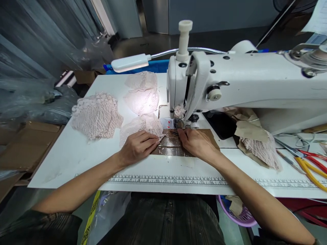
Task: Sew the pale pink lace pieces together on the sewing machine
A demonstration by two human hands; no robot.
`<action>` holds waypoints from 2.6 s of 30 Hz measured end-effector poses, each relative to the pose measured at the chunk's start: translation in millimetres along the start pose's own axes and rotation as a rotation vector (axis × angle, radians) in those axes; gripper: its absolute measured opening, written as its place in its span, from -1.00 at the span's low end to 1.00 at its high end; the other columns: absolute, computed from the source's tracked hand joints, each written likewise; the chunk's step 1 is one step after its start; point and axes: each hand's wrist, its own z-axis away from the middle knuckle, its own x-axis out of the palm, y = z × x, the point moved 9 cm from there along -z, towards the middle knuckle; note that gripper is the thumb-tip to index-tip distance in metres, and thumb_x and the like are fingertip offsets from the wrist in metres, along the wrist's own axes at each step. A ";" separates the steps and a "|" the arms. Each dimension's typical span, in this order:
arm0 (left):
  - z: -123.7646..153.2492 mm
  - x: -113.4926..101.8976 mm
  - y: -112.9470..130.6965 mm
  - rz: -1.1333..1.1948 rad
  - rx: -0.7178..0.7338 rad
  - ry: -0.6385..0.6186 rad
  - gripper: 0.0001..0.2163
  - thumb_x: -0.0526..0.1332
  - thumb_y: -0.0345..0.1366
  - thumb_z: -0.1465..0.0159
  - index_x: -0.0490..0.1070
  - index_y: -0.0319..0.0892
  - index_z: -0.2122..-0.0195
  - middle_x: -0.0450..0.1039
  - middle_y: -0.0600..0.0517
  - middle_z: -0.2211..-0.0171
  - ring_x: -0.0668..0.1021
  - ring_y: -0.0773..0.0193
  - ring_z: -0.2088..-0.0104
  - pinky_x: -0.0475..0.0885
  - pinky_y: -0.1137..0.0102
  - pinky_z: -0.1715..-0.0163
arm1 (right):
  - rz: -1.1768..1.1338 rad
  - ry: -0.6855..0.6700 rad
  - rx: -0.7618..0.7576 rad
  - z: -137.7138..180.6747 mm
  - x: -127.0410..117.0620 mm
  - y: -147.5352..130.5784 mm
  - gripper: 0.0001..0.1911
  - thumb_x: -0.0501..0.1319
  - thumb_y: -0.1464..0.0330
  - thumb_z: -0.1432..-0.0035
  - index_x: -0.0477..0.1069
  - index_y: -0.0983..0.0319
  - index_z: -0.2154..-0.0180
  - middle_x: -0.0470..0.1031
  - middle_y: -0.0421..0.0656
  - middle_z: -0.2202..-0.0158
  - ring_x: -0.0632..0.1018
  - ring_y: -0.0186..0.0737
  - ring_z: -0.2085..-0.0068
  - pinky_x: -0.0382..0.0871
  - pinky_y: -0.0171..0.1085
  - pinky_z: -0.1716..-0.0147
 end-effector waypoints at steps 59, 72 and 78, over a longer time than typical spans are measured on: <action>-62.7 31.5 -57.6 0.153 -0.044 -0.292 -0.78 0.13 -0.29 -0.39 0.43 -0.30 0.05 0.45 -0.16 0.05 0.53 0.19 0.11 0.51 0.25 0.11 | -0.011 0.355 -0.575 59.4 -13.7 -32.3 -0.75 0.09 0.35 -0.31 0.54 0.26 0.18 0.53 0.02 0.17 0.47 0.03 0.08 0.39 0.00 0.12; -38.7 -3.1 -125.0 0.630 -0.456 -0.087 -0.78 0.29 -0.23 -0.17 0.29 -0.18 0.48 0.53 -0.01 0.39 0.46 0.38 0.48 0.33 0.44 0.43 | -0.396 0.226 -0.474 -2.6 6.1 -77.6 -0.40 0.05 0.32 -0.25 0.06 0.30 -0.29 0.40 0.12 -0.05 0.54 -0.15 0.25 0.49 -0.08 0.12; -1.8 -17.5 -166.4 0.902 -0.880 0.275 -0.67 0.38 -0.15 -0.04 0.29 -0.15 0.31 0.47 0.09 0.45 0.48 0.39 0.49 0.33 0.50 0.45 | -0.661 0.072 -0.186 -63.7 33.6 -103.6 -0.41 0.25 0.20 -0.08 0.27 0.30 -0.12 0.52 -0.01 0.15 0.46 -0.28 0.48 0.43 -0.18 0.34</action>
